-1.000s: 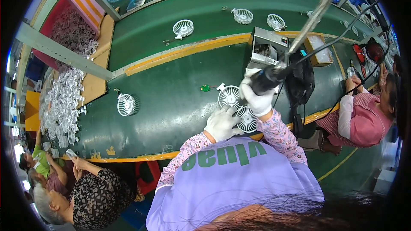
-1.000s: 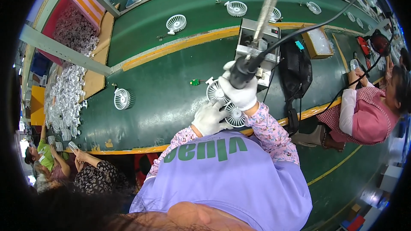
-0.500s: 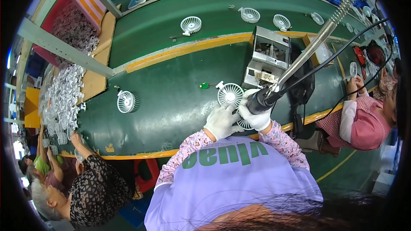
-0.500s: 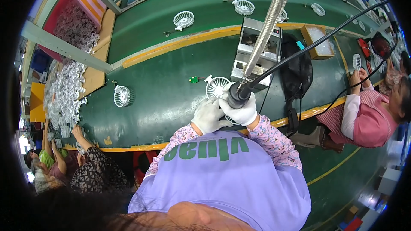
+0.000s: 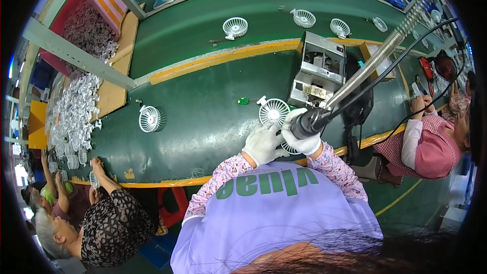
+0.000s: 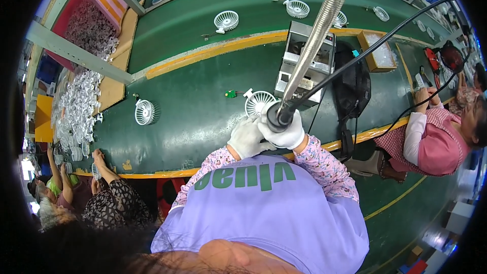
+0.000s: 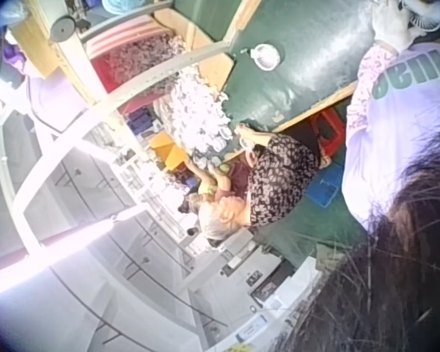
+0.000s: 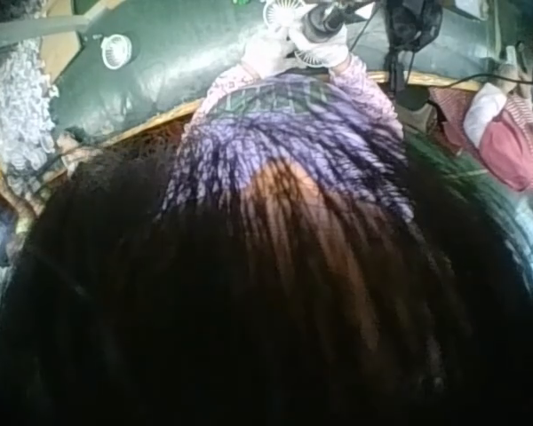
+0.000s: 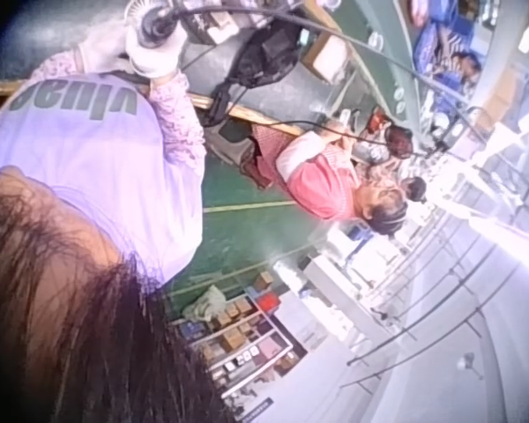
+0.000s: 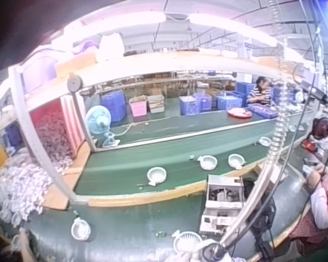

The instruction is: The person assembles plastic fan-like components by hand, joining small green components and white plastic parts with plastic fan covers using a pneumatic screwdriver.

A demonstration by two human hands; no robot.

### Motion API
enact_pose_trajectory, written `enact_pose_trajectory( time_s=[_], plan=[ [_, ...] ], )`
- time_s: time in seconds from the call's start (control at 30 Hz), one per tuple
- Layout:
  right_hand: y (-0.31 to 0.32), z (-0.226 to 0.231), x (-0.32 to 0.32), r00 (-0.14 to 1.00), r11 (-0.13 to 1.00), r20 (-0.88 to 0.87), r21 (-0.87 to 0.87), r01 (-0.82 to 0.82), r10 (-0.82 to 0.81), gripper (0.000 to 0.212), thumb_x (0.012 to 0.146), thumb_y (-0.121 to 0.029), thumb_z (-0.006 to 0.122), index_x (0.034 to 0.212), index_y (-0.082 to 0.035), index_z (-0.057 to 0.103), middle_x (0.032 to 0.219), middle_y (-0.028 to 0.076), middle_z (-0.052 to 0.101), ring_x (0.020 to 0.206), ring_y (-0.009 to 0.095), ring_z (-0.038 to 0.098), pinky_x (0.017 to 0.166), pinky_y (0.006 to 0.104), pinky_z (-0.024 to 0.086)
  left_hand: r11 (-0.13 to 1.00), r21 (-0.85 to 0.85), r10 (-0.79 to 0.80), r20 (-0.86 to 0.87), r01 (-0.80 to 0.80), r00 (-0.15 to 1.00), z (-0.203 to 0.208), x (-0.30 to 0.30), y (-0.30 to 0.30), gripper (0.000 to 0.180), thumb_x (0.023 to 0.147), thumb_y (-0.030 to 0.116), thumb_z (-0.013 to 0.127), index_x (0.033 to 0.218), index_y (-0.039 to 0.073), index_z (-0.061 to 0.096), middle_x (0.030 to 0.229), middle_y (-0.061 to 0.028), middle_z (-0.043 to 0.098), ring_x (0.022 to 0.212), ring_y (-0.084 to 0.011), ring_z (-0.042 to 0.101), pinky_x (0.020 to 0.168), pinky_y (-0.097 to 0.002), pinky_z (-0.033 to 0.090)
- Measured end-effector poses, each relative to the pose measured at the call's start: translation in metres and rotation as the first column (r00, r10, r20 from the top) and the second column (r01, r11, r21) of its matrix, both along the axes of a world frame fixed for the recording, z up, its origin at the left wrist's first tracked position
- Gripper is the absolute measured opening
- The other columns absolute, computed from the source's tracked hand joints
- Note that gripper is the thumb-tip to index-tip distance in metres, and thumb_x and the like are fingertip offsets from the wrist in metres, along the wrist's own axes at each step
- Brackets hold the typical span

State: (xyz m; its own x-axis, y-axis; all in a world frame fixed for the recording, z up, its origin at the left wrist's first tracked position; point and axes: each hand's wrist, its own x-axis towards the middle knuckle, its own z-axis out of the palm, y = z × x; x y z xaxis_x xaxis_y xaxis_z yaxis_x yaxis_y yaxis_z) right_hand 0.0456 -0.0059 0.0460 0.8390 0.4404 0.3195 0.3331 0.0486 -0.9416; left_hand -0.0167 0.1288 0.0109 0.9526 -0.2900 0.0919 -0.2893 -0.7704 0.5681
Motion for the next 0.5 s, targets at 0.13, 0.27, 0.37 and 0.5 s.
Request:
enact_pose_trajectory(
  time_s=[0.13,0.27,0.37,0.5],
  plan=[
    [-0.013,-0.002,0.003,0.976,0.98,-0.092,0.037,-0.194,0.197,0.031,0.07,0.006,0.061,0.096,-0.003,0.049,0.081,0.003,0.054,0.075,0.01,0.055,0.066,0.0229,0.045,1.0,0.002,0.0,-0.021,0.0,1.0,0.005,-0.001,0.001,0.042,0.063,0.04,0.073,0.092,0.01,0.066,0.104,-0.01,0.055,0.099,-0.0275,0.051,0.082,-0.0412,0.043],
    [-0.024,-0.004,0.032,0.708,0.6,-0.599,0.738,0.308,0.374,0.015,0.081,-0.013,0.054,0.093,-0.004,0.057,0.086,0.003,0.061,0.087,0.015,0.056,0.081,0.0272,0.041,0.993,-0.036,-0.108,0.09,0.112,0.99,-0.001,-0.006,0.002,0.038,0.061,0.038,0.072,0.089,0.012,0.067,0.101,-0.0104,0.055,0.097,-0.0281,0.052,0.081,-0.0419,0.043],
    [-0.009,0.046,0.046,0.995,0.852,-0.054,0.514,0.101,-0.086,0.033,0.073,0.011,0.06,0.102,-0.003,0.052,0.088,0.004,0.057,0.072,0.01,0.055,0.068,0.0217,0.046,0.989,0.007,-0.15,0.022,0.15,0.988,0.002,-0.007,-0.001,0.036,0.062,0.038,0.072,0.086,0.012,0.067,0.107,-0.0087,0.056,0.1,-0.0286,0.052,0.079,-0.0415,0.045],
    [-0.018,0.027,0.074,0.937,0.9,0.075,0.312,0.304,-0.342,0.035,0.07,0.012,0.067,0.1,-0.002,0.054,0.092,0.004,0.059,0.078,0.008,0.058,0.068,0.0223,0.047,0.988,-0.036,-0.145,0.075,0.148,0.987,0.002,-0.007,-0.004,0.036,0.061,0.035,0.073,0.087,0.011,0.066,0.097,-0.0106,0.056,0.097,-0.0289,0.053,0.076,-0.042,0.045]
  ],
)
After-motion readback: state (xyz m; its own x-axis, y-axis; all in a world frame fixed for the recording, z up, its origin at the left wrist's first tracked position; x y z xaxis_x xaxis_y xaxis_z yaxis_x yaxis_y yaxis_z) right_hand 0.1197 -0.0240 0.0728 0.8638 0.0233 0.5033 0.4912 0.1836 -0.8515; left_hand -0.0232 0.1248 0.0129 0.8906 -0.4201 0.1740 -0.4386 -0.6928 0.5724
